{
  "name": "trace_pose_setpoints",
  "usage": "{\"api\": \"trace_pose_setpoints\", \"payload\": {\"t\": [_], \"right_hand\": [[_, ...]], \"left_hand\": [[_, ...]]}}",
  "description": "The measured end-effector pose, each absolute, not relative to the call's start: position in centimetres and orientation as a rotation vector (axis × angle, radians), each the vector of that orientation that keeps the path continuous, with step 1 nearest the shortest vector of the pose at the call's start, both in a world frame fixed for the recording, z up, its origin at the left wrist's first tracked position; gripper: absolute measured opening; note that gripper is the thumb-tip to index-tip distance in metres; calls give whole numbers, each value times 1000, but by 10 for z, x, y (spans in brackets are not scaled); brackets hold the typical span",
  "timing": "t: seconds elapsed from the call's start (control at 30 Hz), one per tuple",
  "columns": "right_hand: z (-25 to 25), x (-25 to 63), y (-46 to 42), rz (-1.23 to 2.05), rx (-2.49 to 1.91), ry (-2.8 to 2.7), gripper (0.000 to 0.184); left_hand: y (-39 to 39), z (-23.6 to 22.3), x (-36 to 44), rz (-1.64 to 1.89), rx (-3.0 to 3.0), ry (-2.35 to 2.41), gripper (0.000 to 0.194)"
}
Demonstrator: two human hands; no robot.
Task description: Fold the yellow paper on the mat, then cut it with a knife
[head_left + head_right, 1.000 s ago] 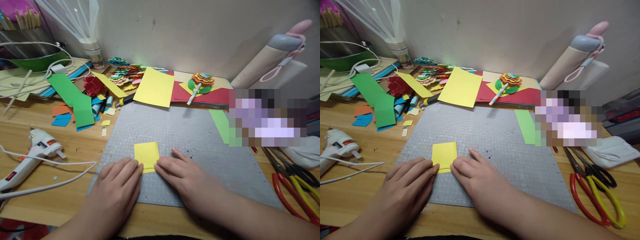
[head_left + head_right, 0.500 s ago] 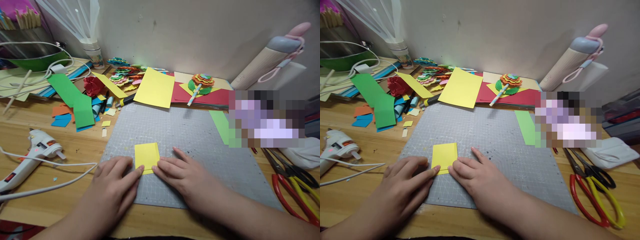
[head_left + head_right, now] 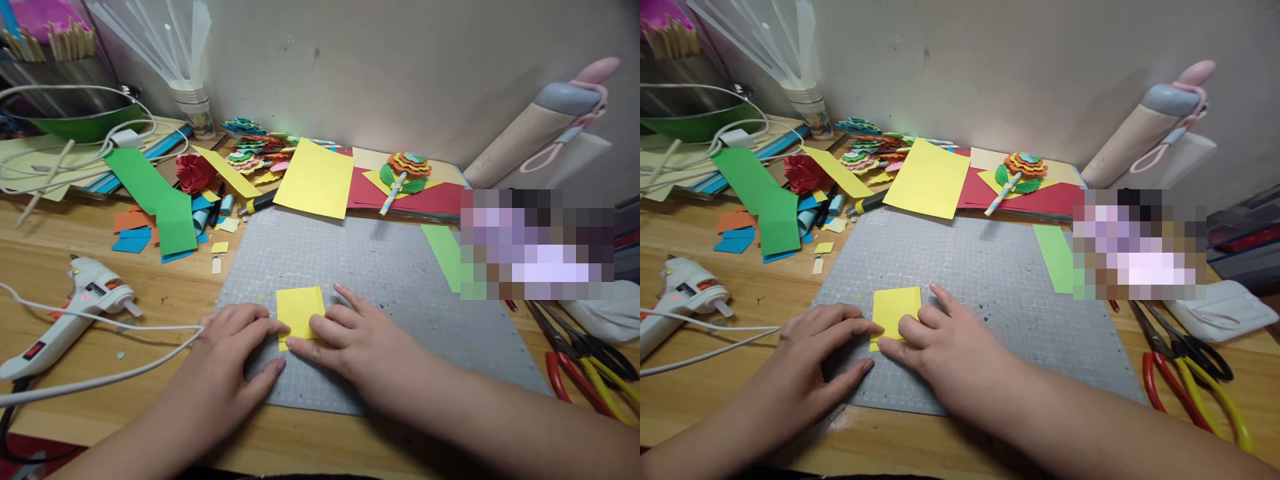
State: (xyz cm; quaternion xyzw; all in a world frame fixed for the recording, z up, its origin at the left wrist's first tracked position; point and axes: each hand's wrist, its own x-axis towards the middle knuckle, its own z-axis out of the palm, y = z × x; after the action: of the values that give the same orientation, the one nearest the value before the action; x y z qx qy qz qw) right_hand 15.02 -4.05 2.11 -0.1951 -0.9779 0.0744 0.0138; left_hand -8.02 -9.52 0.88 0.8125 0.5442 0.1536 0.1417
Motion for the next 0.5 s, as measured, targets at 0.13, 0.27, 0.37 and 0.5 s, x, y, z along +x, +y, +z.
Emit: {"api": "trace_pose_setpoints", "payload": {"t": [0.13, 0.27, 0.37, 0.5], "right_hand": [[25, 144, -40, 211, -616, -3054, 38], [23, 141, -43, 197, -655, -3016, 34], [20, 141, -46, 176, -685, -2994, 33], [19, 143, -47, 155, -696, -2985, 35]], "left_hand": [[-95, 10, -80, 455, 2332, 1567, 26], [-97, 10, -79, 475, 2363, 1545, 30], [-97, 10, -79, 468, 2388, 1524, 31], [-97, 9, -79, 464, 2400, 1521, 30]]}}
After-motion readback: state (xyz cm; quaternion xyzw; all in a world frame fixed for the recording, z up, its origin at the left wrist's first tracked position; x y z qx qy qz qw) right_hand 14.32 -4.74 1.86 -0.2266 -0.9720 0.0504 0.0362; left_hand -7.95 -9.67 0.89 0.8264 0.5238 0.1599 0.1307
